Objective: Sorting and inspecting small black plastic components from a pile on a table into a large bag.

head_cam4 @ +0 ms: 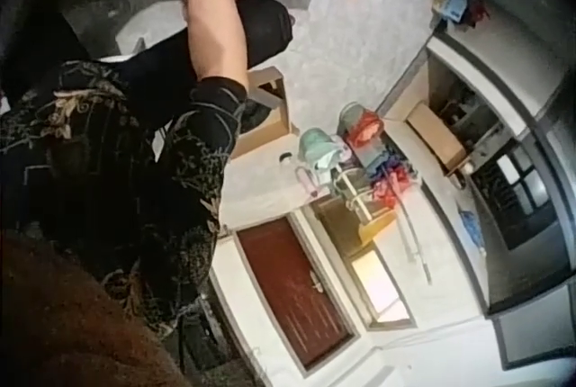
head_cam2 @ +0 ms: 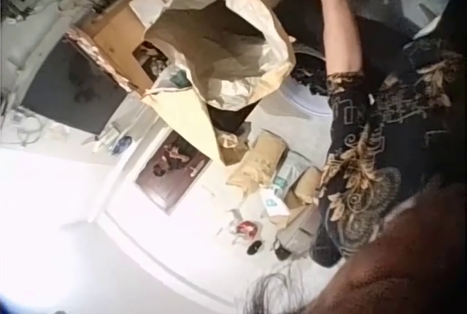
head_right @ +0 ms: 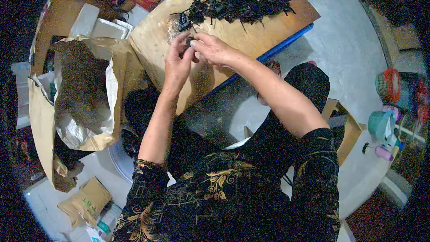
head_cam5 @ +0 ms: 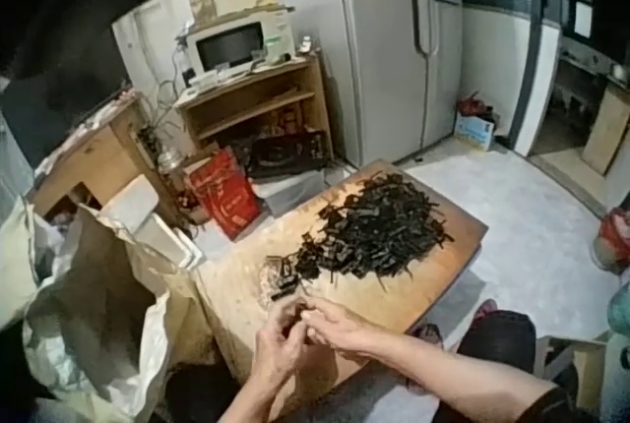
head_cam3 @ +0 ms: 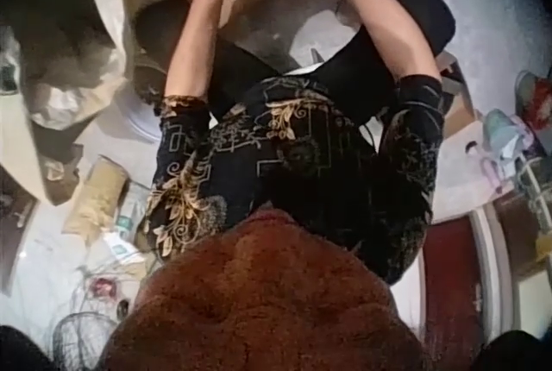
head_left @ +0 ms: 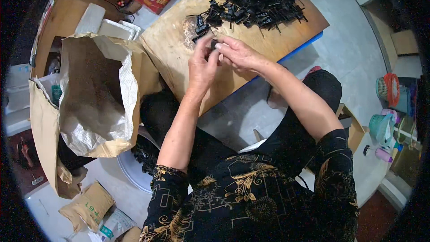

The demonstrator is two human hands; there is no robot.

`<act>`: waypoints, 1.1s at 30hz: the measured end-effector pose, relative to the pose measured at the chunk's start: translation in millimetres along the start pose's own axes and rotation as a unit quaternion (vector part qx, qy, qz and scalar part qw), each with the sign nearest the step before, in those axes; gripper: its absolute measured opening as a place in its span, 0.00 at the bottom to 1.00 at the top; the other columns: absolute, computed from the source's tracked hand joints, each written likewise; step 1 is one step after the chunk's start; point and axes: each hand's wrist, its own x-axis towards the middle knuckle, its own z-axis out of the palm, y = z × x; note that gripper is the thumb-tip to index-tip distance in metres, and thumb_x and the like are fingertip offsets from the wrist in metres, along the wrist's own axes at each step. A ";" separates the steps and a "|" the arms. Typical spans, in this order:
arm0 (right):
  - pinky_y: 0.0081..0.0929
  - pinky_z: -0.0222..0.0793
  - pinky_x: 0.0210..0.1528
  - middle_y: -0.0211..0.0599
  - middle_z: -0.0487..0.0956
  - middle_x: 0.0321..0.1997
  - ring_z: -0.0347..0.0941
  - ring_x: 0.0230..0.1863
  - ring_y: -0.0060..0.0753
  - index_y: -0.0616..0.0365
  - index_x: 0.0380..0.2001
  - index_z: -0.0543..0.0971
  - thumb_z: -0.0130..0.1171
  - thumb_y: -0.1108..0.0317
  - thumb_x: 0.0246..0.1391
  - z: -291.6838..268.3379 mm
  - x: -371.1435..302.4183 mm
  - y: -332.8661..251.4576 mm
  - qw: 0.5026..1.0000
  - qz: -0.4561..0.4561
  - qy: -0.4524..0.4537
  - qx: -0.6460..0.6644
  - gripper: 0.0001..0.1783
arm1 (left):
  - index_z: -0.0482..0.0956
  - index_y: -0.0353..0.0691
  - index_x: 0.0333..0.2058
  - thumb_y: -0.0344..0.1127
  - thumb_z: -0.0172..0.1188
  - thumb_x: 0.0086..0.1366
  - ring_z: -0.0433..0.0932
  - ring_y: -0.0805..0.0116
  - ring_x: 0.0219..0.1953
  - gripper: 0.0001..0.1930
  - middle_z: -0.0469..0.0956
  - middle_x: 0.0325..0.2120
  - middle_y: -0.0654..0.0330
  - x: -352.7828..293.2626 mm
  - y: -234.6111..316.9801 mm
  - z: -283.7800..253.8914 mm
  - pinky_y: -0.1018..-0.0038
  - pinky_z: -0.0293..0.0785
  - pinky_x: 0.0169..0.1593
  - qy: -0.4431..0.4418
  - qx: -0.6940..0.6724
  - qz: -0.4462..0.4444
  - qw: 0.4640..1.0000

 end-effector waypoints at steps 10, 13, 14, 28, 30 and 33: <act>0.08 0.54 0.14 0.26 0.73 0.24 0.62 0.13 0.10 0.57 0.38 0.69 0.50 0.62 0.56 -14.7 -25.1 3.0 0.989 -0.143 0.019 0.035 0.11 | 0.61 0.40 0.51 0.27 0.48 0.61 0.74 0.74 0.24 0.18 0.72 0.34 0.56 1.1 9.6 -16.9 0.86 0.65 0.21 -0.071 -0.367 -0.138 0.917; 0.06 0.51 0.12 0.25 0.73 0.23 0.61 0.12 0.08 0.56 0.36 0.70 0.50 0.62 0.56 -12.3 -34.7 -8.4 0.988 -0.116 0.015 0.099 0.10 | 0.62 0.38 0.51 0.27 0.49 0.60 0.74 0.74 0.24 0.19 0.71 0.33 0.59 -1.9 12.3 -17.9 0.86 0.65 0.20 -0.102 -0.378 -0.144 0.909; 0.06 0.51 0.12 0.25 0.73 0.23 0.61 0.12 0.08 0.56 0.36 0.70 0.50 0.62 0.56 -12.0 -33.9 -7.4 0.988 -0.115 0.014 0.099 0.10 | 0.63 0.37 0.51 0.28 0.50 0.60 0.73 0.75 0.24 0.19 0.70 0.32 0.60 -3.9 14.4 -17.6 0.87 0.64 0.20 -0.118 -0.384 -0.154 0.903; 0.12 0.57 0.22 0.22 0.72 0.24 0.62 0.22 0.11 0.57 0.32 0.74 0.53 0.64 0.53 -13.0 -21.9 -1.2 0.997 -0.055 -0.014 0.043 0.08 | 0.63 0.44 0.52 0.27 0.54 0.57 0.69 0.81 0.20 0.23 0.73 0.28 0.63 -12.2 21.5 -9.4 0.87 0.58 0.18 -0.173 -0.100 -0.082 0.977; 0.12 0.57 0.22 0.23 0.73 0.24 0.62 0.22 0.11 0.58 0.32 0.74 0.52 0.65 0.54 -6.9 -20.3 -0.7 0.997 -0.061 -0.013 0.045 0.08 | 0.63 0.44 0.51 0.28 0.54 0.57 0.69 0.81 0.20 0.22 0.73 0.28 0.63 -12.6 18.8 -7.6 0.87 0.58 0.19 -0.160 -0.083 -0.070 0.981; 0.10 0.51 0.18 0.19 0.68 0.20 0.58 0.17 0.09 0.55 0.30 0.73 0.50 0.62 0.55 -4.3 -15.6 0.0 0.998 -0.064 -0.008 0.027 0.09 | 0.63 0.44 0.48 0.30 0.55 0.57 0.70 0.81 0.20 0.19 0.73 0.27 0.63 -10.5 21.5 -10.5 0.87 0.58 0.19 -0.141 -0.091 -0.094 0.981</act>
